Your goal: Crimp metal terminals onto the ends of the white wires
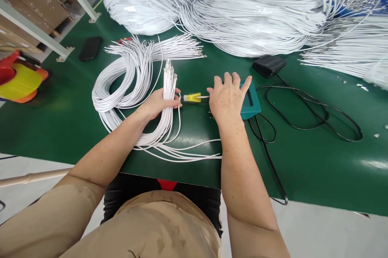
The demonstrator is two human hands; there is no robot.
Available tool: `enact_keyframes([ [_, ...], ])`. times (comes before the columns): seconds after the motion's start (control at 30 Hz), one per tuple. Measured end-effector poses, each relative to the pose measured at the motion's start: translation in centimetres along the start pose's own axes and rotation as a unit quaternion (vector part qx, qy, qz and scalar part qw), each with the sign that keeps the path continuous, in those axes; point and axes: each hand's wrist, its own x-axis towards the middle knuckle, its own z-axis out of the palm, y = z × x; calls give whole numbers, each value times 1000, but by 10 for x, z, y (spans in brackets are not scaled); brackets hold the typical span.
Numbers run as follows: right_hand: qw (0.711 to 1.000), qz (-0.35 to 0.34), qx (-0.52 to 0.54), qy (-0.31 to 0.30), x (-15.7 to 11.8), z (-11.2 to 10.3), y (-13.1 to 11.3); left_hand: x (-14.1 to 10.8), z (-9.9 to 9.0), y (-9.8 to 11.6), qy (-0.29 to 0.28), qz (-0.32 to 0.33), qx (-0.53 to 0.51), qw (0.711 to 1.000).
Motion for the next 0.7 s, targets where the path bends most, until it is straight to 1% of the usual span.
enact_keyframes([
  [0.07,998,-24,56,10,2,-7,-7,-2,0,2,2,11,-30,1000],
  [0.1,994,-50,97,-1,3,-12,-13,-3,0,3,1,18,-41,999],
  [0.13,986,-82,146,-26,2,-17,-21,-3,0,3,-2,26,-53,998],
  [0.17,971,-125,193,-67,0,-22,-30,-4,0,3,-6,34,-67,997],
  [0.23,928,-220,245,-175,-6,-30,-49,-5,-1,3,-17,42,-97,994],
  [0.27,913,-245,243,-219,-10,-33,-58,-5,-1,2,-21,42,-109,993],
  [0.3,906,-251,226,-256,-15,-34,-67,-5,-2,2,-23,40,-116,992],
  [0.37,901,-236,205,-300,-25,-33,-78,-5,-2,3,-20,33,-110,993],
  [0.43,894,-224,203,-332,-32,-32,-82,-6,-2,6,-14,24,-93,995],
  [0.47,881,-227,214,-356,-33,-32,-81,-7,-2,7,-13,17,-89,996],
  [0.5,860,-226,238,-390,-34,-33,-79,-7,-2,9,-14,8,-89,996],
  [0.53,836,-208,276,-426,-32,-34,-75,-8,-1,10,-16,0,-93,996],
  [0.57,812,-173,319,-456,-29,-35,-71,-8,-1,11,-17,-8,-99,995],
  [0.6,794,-125,360,-474,-25,-36,-66,-8,0,11,-17,-14,-105,994],
  [0.63,785,-69,393,-474,-19,-36,-61,-8,0,11,-17,-17,-109,994],
  [0.67,795,-15,412,-444,-14,-36,-56,-8,1,10,-18,-15,-108,994],
  [0.7,818,28,420,-392,-8,-35,-52,-8,1,9,-20,-11,-105,994],
])
